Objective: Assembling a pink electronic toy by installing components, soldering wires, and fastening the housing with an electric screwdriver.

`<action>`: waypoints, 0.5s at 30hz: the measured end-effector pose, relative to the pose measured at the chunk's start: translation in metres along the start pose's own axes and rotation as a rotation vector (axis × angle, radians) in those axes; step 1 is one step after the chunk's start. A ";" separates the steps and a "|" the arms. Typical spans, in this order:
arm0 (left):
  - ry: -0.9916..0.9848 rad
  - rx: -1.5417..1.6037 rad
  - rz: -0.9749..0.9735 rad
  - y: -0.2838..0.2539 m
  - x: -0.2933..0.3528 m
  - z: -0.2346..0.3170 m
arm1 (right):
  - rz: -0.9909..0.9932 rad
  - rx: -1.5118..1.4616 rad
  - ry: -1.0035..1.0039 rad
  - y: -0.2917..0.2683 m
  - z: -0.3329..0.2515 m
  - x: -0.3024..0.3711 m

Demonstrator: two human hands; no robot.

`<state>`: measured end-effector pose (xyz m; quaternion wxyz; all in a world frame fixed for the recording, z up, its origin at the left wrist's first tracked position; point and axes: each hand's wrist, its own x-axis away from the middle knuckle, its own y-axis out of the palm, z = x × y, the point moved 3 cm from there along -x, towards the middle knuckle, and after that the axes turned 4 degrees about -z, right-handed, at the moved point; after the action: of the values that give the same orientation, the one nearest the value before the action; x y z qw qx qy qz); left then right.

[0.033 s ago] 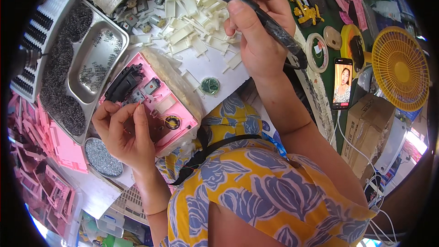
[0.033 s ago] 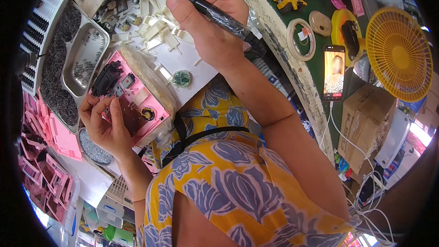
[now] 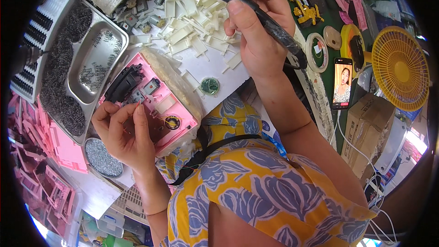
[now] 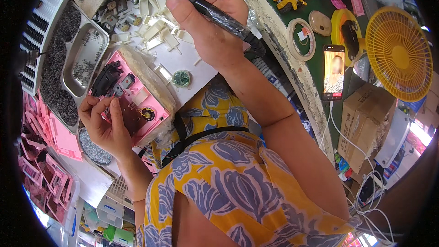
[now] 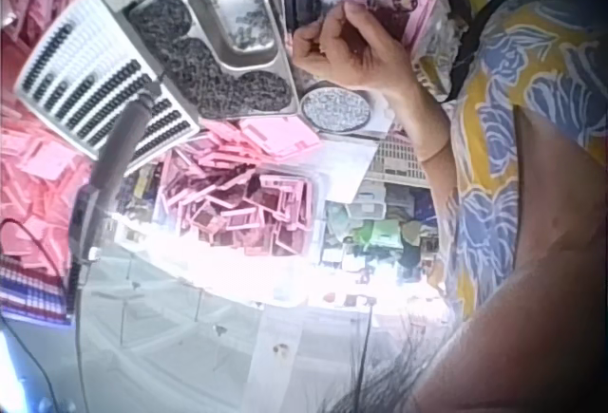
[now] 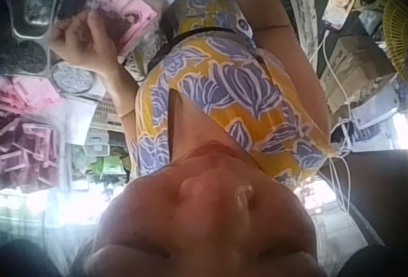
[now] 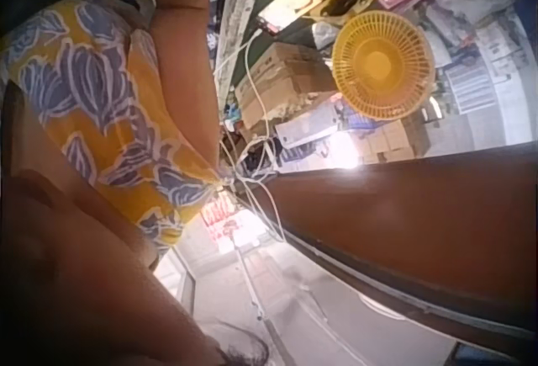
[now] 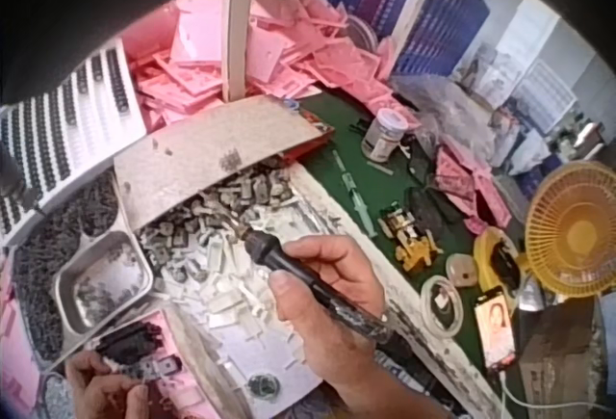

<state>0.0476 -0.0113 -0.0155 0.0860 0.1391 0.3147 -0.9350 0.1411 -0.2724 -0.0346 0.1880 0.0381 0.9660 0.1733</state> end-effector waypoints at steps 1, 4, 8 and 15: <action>-0.005 -0.004 0.002 -0.001 0.001 0.000 | 0.008 0.006 0.006 0.001 0.000 0.000; -0.018 -0.008 0.009 -0.002 0.001 0.000 | 0.009 0.012 0.007 0.000 0.000 0.000; -0.012 -0.026 -0.001 -0.002 0.002 -0.002 | 0.001 0.030 0.011 0.001 0.000 0.000; 0.050 -0.095 -0.006 0.000 -0.003 -0.002 | 0.022 0.022 0.045 0.003 -0.002 0.000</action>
<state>0.0509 -0.0103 -0.0161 0.0818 0.1574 0.3612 -0.9154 0.1399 -0.2698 -0.0316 0.1640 0.0471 0.9713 0.1656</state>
